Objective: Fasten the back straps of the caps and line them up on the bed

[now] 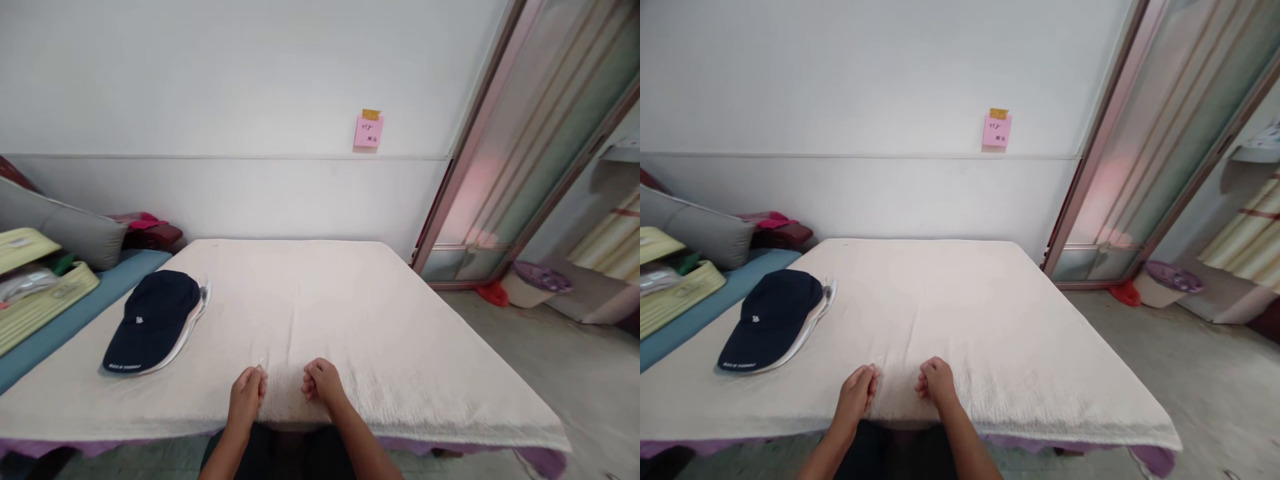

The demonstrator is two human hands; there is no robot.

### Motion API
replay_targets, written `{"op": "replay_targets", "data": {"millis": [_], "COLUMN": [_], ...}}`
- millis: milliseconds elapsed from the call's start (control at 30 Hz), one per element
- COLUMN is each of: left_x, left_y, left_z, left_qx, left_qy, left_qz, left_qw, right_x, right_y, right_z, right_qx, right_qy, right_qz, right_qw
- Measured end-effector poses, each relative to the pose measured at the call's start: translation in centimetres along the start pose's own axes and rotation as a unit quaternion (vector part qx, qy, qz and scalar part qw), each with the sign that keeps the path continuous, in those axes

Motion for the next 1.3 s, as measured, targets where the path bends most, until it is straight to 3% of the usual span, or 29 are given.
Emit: {"op": "replay_targets", "data": {"millis": [167,333,467,533,633,733,900,1133,1300], "left_x": [-1.9,-4.8,-8.8,-11.0,-13.1,-13.1,-11.6,-11.1,-11.3], "left_y": [2.8,6.2,7.6,7.4,6.6,6.1,6.4,6.6,6.8], "left_z": [2.8,5.1,5.3,4.9,4.1,3.5,3.2,2.5,1.8], "left_qx": [0.025,0.032,0.051,0.119,0.172,0.184,0.174,0.17,0.16], "left_qy": [-0.043,-0.075,-0.146,-0.178,-0.139,-0.105,-0.088,-0.082,-0.064], "left_qz": [0.011,0.046,0.059,0.075,0.081,0.05,0.009,0.01,0.014], "left_qw": [0.999,0.996,0.986,0.974,0.972,0.976,0.981,0.982,0.985], "right_x": [2.3,6.6,11.9,14.5,17.0,17.4,15.8,13.4,13.1], "right_y": [2.1,4.0,2.5,1.0,-0.6,-0.8,0.0,0.5,0.9], "right_z": [0.0,0.6,0.4,0.0,-0.6,-1.1,-1.5,-2.2,-2.2], "right_qx": [0.028,0.039,0.05,0.069,0.103,0.1,0.087,0.058,0.062], "right_qy": [-0.015,-0.002,0.09,0.12,0.096,0.067,0.066,0.085,0.087], "right_qz": [0.0,-0.07,-0.157,-0.195,-0.214,-0.205,-0.191,-0.15,-0.141], "right_qw": [0.999,0.997,0.982,0.971,0.967,0.971,0.976,0.983,0.984]}}
Point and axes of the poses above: each hand's wrist, its own y-axis towards the middle knuckle, its own z-axis out of the palm, x = y × z, the point moved 1 cm from there along y, towards the middle knuckle, and after that the axes turned 10 degrees about x, right-handed, at the moved point
